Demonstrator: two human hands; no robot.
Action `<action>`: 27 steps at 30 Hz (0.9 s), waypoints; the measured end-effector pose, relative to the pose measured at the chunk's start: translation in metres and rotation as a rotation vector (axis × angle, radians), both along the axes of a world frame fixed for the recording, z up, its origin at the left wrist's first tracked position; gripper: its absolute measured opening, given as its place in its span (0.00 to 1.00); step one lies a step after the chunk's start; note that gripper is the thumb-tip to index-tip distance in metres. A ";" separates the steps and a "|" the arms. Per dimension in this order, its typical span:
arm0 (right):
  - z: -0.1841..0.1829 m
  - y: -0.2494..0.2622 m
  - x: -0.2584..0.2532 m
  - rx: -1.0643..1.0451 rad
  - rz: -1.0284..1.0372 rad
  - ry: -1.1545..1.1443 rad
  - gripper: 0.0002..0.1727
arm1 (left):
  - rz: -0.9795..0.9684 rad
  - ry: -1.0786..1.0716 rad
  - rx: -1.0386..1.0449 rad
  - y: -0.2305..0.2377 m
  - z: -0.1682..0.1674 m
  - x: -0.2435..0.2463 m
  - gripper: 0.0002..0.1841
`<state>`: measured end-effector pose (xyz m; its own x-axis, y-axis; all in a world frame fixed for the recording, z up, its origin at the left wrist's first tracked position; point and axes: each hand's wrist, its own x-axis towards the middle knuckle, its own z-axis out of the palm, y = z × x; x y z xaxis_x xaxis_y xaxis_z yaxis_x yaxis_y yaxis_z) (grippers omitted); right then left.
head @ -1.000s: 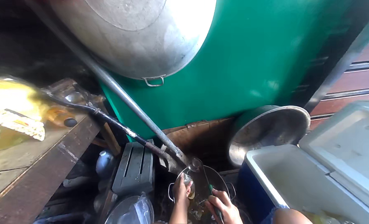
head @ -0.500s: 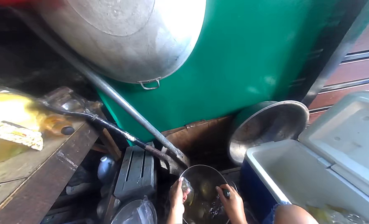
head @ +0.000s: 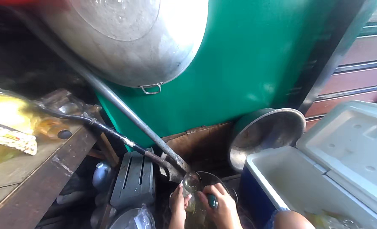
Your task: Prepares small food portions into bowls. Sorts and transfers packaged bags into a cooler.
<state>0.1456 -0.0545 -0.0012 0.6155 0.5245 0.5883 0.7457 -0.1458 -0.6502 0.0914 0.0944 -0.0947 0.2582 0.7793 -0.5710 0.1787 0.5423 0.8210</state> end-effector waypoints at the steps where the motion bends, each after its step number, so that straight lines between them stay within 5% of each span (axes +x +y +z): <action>1: -0.001 -0.001 -0.005 -0.002 0.037 -0.031 0.11 | 0.006 -0.004 -0.001 0.000 0.001 0.000 0.22; 8: -0.038 -0.008 0.022 0.001 0.166 -0.152 0.07 | 0.057 -0.026 0.076 0.007 -0.001 0.001 0.22; 19: -0.142 -0.030 0.070 -0.723 0.485 0.115 0.14 | 0.100 -0.067 0.063 0.013 0.009 0.000 0.20; 23: -0.164 -0.022 0.077 -0.628 0.359 0.170 0.16 | 0.090 -0.072 0.070 0.013 0.013 -0.003 0.19; 27: -0.164 0.000 0.106 -0.676 0.081 0.490 0.23 | 0.078 -0.083 0.080 0.015 0.012 -0.005 0.18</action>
<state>0.2520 -0.0540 -0.1648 0.6649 0.7215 -0.1930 0.4261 -0.5787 -0.6954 0.0867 0.1091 -0.0832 0.2389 0.8412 -0.4851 0.0687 0.4837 0.8725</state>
